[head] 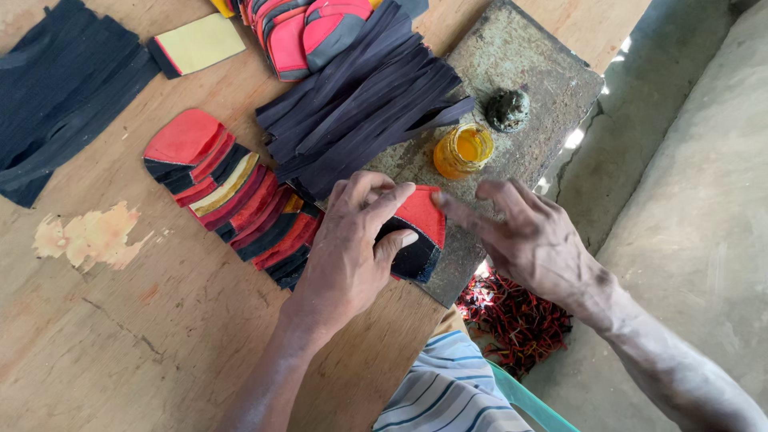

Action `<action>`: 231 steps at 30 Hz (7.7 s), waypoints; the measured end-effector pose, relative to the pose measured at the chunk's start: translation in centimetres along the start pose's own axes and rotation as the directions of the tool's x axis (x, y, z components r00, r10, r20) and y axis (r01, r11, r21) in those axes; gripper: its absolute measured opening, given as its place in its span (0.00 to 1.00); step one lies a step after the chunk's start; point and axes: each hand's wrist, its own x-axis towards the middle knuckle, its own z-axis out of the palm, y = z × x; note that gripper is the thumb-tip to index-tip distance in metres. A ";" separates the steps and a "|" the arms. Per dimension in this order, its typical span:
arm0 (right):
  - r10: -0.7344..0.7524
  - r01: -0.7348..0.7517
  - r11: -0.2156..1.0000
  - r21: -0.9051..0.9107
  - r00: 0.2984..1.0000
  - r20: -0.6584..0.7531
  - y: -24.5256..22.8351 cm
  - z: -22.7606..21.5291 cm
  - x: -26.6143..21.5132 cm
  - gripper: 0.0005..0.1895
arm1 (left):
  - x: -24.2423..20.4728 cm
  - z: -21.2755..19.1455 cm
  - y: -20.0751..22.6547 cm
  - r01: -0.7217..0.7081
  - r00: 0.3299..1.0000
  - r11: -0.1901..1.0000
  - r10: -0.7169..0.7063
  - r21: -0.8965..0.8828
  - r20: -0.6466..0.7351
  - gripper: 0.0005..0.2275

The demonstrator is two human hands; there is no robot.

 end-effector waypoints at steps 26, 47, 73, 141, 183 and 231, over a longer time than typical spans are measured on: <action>-0.071 0.069 0.991 0.112 0.997 0.018 -3.4 1.5 -4.5 0.39 | 0.2 1.1 0.5 -0.089 0.994 0.996 0.089 0.007 -0.063 0.20; 0.177 -0.004 0.807 0.590 0.956 -0.234 -10.8 0.9 -2.0 0.27 | -11.9 -6.2 -1.6 0.245 0.955 0.962 -0.261 -0.119 -0.139 0.14; 0.112 -0.063 0.836 0.546 0.992 -0.056 -10.4 -0.1 -0.9 0.33 | -11.4 -3.8 -1.3 0.244 0.961 0.947 -0.207 0.209 -0.185 0.17; 0.029 -0.329 0.495 0.804 0.931 0.364 2.7 0.5 -2.7 0.46 | -0.2 2.1 0.3 0.089 0.995 0.966 -0.076 -0.244 0.062 0.16; 0.189 -0.132 0.887 0.441 0.978 -0.087 -3.7 0.9 -6.3 0.39 | -1.1 2.5 -0.6 -0.097 0.995 0.960 0.089 -0.263 -0.041 0.20; -0.028 0.034 0.973 0.227 0.999 -0.028 -5.6 1.0 -6.8 0.32 | -0.4 3.0 1.0 -0.133 0.989 0.989 0.129 -0.060 -0.073 0.22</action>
